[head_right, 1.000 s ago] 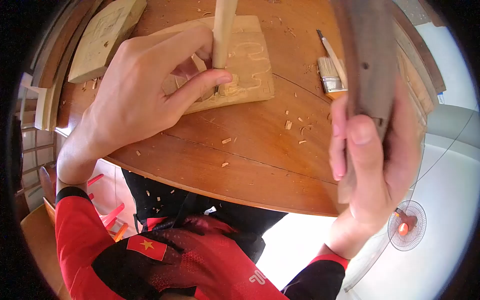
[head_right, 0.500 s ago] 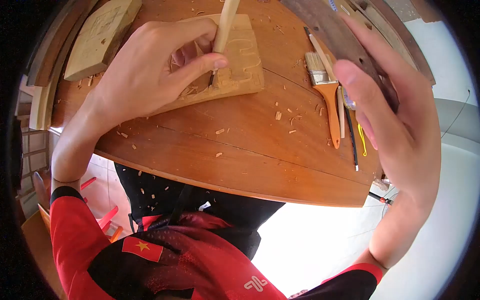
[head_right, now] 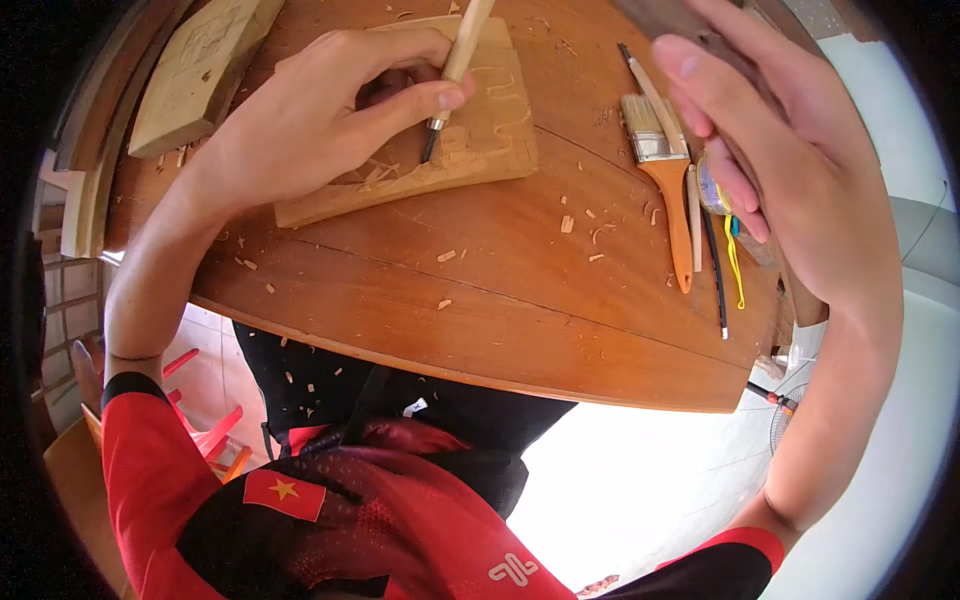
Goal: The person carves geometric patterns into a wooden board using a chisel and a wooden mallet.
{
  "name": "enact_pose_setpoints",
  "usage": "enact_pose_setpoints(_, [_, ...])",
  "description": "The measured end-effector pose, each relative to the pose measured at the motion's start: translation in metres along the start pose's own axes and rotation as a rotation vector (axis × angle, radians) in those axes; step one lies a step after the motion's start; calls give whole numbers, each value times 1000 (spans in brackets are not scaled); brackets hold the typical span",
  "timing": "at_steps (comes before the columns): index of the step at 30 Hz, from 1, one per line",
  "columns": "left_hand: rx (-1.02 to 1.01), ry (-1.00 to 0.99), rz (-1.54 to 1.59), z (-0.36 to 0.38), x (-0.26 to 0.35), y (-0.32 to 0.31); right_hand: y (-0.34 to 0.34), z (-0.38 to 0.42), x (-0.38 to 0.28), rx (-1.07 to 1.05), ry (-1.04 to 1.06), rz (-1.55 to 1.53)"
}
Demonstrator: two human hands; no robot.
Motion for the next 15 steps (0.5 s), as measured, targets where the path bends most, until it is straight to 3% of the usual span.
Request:
enact_pose_setpoints(5, [-2,-39,131,5,-9,-5,4,-7,1,-33,37,-16])
enact_pose_setpoints(8, [-152,68,377,6,-8,2,9,-6,6,-52,58,-39])
enact_pose_setpoints(11, [-76,-27,257,7,-9,3,-1,0,9,-10,58,-97])
enact_pose_setpoints(14, [31,-16,381,7,-13,-8,-14,7,12,6,57,-146])
enact_pose_setpoints(15, [28,-97,365,8,-8,-3,-16,10,13,3,55,-150])
Point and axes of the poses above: each hand's wrist, its own z-axis away from the middle knuckle, its own y-axis out of the back of the hand, x = y × z, the point moved 2 cm from there along -z, towards the middle knuckle, and after that the axes turned 2 degrees about y, right-handed, at the moved point
